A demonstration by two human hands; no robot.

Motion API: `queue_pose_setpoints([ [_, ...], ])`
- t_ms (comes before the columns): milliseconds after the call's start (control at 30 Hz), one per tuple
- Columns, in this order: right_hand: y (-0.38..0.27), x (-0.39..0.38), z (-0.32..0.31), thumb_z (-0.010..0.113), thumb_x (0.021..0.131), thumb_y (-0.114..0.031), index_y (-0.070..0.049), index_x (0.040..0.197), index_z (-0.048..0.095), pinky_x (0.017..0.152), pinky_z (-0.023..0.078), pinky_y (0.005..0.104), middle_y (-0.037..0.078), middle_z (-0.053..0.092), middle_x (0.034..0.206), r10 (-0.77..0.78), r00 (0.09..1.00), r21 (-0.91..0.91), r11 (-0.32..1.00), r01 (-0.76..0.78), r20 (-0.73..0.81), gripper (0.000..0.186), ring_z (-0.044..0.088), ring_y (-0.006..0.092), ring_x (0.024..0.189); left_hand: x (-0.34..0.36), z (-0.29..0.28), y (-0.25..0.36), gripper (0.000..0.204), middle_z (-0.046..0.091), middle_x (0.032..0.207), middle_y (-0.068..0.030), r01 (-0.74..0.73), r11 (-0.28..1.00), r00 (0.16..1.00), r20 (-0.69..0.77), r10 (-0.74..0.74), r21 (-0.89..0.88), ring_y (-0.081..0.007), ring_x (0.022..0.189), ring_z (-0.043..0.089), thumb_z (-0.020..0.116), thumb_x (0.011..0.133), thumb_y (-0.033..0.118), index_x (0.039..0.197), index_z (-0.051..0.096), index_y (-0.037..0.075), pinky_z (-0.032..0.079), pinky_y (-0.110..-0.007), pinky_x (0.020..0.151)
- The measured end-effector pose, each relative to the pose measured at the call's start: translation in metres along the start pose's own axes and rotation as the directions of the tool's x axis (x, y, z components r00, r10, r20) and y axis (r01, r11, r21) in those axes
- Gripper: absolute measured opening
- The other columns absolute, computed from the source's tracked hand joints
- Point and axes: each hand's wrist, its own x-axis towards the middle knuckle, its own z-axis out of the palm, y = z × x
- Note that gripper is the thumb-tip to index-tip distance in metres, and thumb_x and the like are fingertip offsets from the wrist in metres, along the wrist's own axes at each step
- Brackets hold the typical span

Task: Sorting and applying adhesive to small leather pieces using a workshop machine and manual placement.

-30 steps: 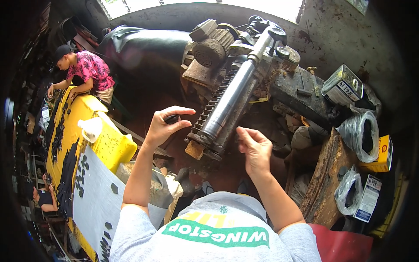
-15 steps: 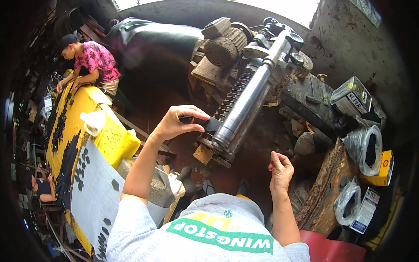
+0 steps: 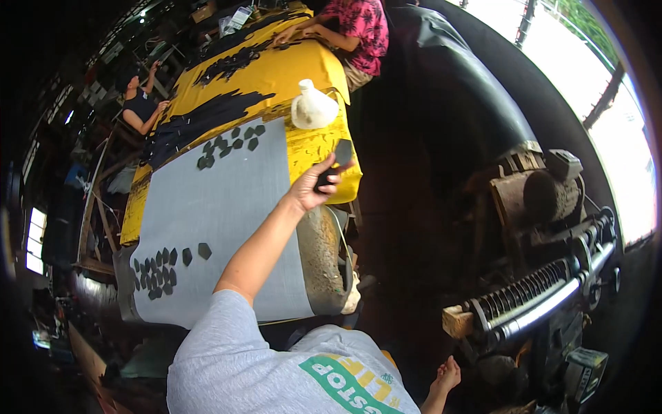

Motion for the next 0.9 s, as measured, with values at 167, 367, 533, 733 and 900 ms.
queue_pose_setpoints([
  [167, 0.000, -0.001, 0.014, 0.070, 0.079, -0.014, -0.003, 0.083, 0.057, 0.041, 0.040, 0.0172, 0.004, 0.055, 0.063, 0.049, 0.994, -0.272, 0.959, -0.076, -0.103, 0.018, 0.051, 0.0087, 0.049, -0.009, -0.101, 0.079, 0.019, 0.058, 0.116, -0.0129, -0.223, 0.949, 0.916, -0.381, 0.126, -0.223, -0.0078, 0.062, 0.054, 0.062, 0.087, 0.024, 0.089, 0.049, 0.010, 0.040, -0.014, 0.042],
  [367, 0.009, -0.005, -0.015, 0.063, 0.084, -0.014, 0.002, 0.088, 0.058, 0.052, 0.044, 0.0267, 0.006, 0.056, 0.070, 0.025, 0.994, -0.437, 0.897, -0.071, -0.109, 0.017, 0.053, 0.0157, 0.058, 0.021, -0.170, 0.148, 0.024, 0.062, 0.105, -0.0203, -0.369, 0.923, 0.700, -0.686, 0.196, -0.112, -0.0114, 0.056, 0.058, 0.059, 0.089, 0.024, 0.094, 0.046, 0.005, 0.046, -0.018, 0.043],
  [533, 0.016, -0.003, -0.035, 0.062, 0.084, -0.017, 0.000, 0.094, 0.062, 0.065, 0.045, 0.0328, 0.011, 0.059, 0.078, 0.106, 0.988, -0.332, 0.934, -0.136, -0.109, 0.019, 0.055, 0.0208, 0.072, 0.067, -0.201, 0.178, 0.018, 0.059, 0.067, -0.0085, -0.418, 0.905, 0.449, -0.848, 0.281, 0.079, -0.0163, 0.049, 0.053, 0.068, 0.082, 0.019, 0.082, 0.056, 0.005, 0.042, -0.025, 0.039],
  [733, 0.022, -0.018, -0.044, 0.063, 0.083, -0.013, -0.001, 0.083, 0.061, 0.056, 0.043, 0.0329, 0.008, 0.055, 0.070, 0.027, 0.991, -0.292, 0.954, -0.065, -0.133, 0.012, 0.050, 0.0182, 0.062, 0.091, -0.202, 0.193, 0.014, 0.063, 0.069, -0.0117, -0.296, 0.870, 0.174, -0.874, 0.454, 0.393, -0.0159, 0.049, 0.055, 0.069, 0.080, 0.009, 0.078, 0.060, -0.002, 0.043, -0.025, 0.037],
  [900, 0.033, -0.030, -0.045, 0.063, 0.081, -0.010, -0.002, 0.073, 0.061, 0.049, 0.041, 0.0331, 0.006, 0.051, 0.063, -0.022, 0.994, -0.262, 0.965, -0.008, -0.111, 0.013, 0.047, 0.0161, 0.053, 0.086, -0.209, 0.196, 0.016, 0.065, 0.068, -0.0123, 0.021, 0.785, 0.197, -0.772, 0.604, 0.619, -0.0160, 0.045, 0.057, 0.067, 0.081, 0.012, 0.078, 0.060, -0.002, 0.044, -0.025, 0.036],
])
